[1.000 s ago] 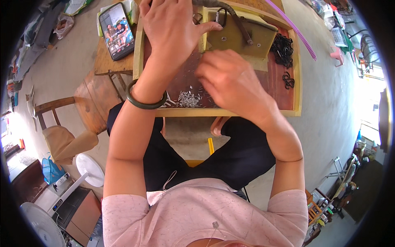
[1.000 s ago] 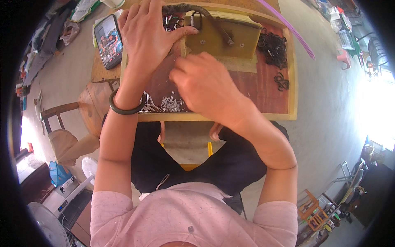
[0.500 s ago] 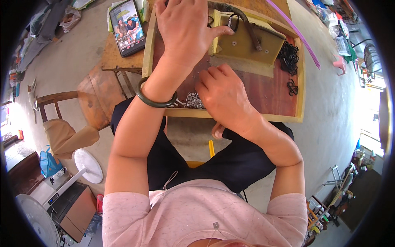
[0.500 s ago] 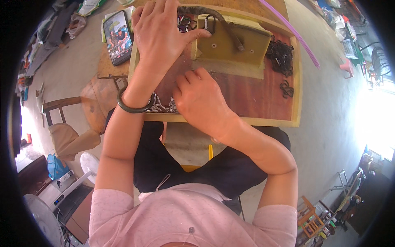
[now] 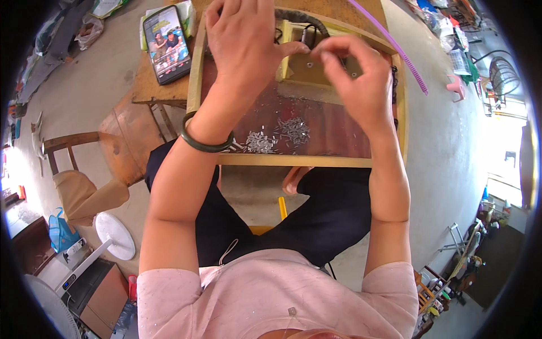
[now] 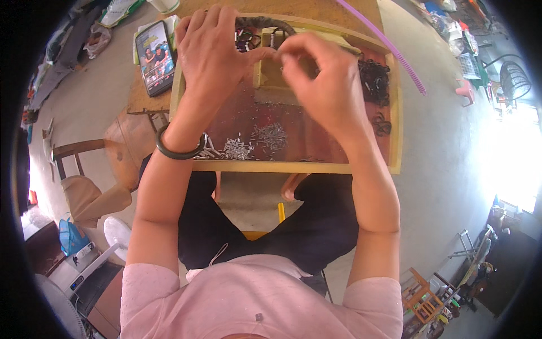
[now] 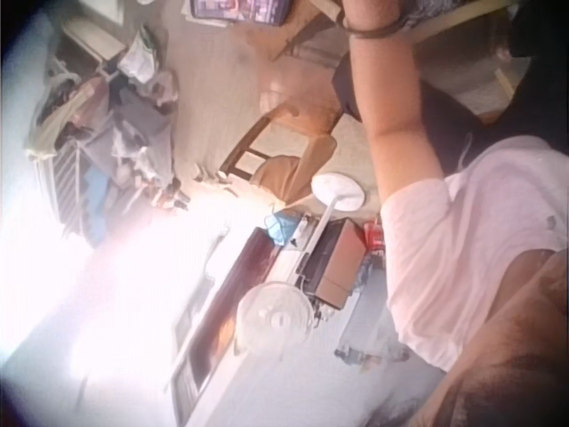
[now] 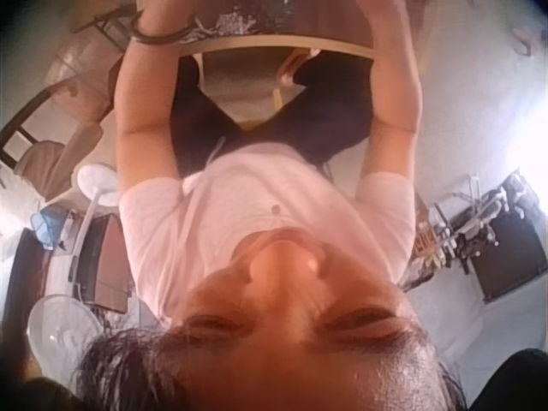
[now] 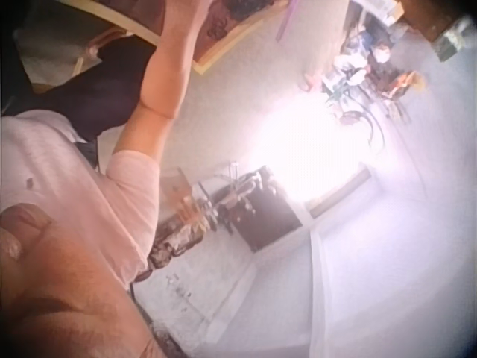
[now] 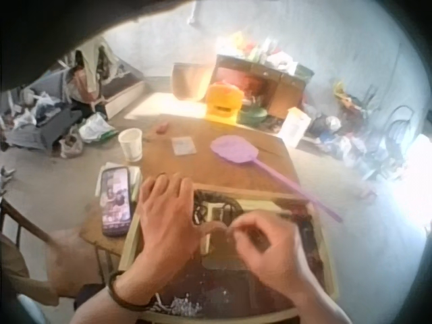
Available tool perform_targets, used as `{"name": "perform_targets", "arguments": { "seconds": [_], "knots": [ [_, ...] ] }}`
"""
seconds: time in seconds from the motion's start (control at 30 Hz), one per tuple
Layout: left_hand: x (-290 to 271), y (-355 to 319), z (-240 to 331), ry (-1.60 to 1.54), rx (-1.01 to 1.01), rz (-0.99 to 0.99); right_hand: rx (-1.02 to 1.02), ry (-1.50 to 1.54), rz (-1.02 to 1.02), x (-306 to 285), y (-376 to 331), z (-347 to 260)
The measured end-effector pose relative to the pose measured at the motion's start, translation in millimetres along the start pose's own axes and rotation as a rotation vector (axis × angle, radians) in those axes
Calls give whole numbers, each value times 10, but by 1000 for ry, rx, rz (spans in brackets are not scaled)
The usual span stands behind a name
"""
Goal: The person picks up metal clips and pins by hand and uses a manual press tool on a wooden tray to join them together.
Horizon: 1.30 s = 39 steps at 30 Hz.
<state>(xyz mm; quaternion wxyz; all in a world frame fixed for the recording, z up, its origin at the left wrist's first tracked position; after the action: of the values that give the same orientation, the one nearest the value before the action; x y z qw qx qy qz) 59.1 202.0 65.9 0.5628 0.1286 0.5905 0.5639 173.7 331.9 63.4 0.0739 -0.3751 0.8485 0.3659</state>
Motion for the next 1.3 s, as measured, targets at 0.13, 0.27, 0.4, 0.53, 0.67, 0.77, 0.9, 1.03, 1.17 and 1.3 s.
{"name": "perform_targets", "arguments": {
  "seconds": [0.13,0.27,0.4,0.53,0.67,0.77,0.9,1.03,1.17,1.3],
  "knots": [
    [-13,15,44,-33,-13,-21,-133,-84,98,-20,178,175],
    [12,-8,32,19,1,-10,-508,-236,142,101,227,85],
    [31,-7,0,1,-14,-2,-503,-269,131,194,286,-23],
    [47,-19,-12,14,0,-2,-497,-266,135,214,278,19],
    [36,-12,-3,13,2,-3,-470,-270,129,215,274,37],
    [51,-18,-9,34,18,-2,-585,-287,178,220,256,-42],
    [35,-24,-19,4,2,2,-628,-555,131,283,202,-344],
    [26,-9,0,16,16,5,-592,-489,141,270,224,-174],
    [49,-12,-14,19,-12,-23,-516,-465,21,243,215,-11],
    [38,-16,-22,-6,1,1,-320,-266,108,209,250,157]
  ]
}}
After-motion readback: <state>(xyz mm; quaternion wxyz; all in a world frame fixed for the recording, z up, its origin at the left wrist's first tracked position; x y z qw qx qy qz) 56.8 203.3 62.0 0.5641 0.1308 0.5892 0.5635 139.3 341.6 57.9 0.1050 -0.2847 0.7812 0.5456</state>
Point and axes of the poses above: each hand's wrist, its own y-axis towards the middle knuckle, its own x-axis out of the palm, z = x × y, the point moved 5 cm from there along y, towards the middle knuckle, and after that the axes turned 12 degrees about z, right-handed, at the moved point
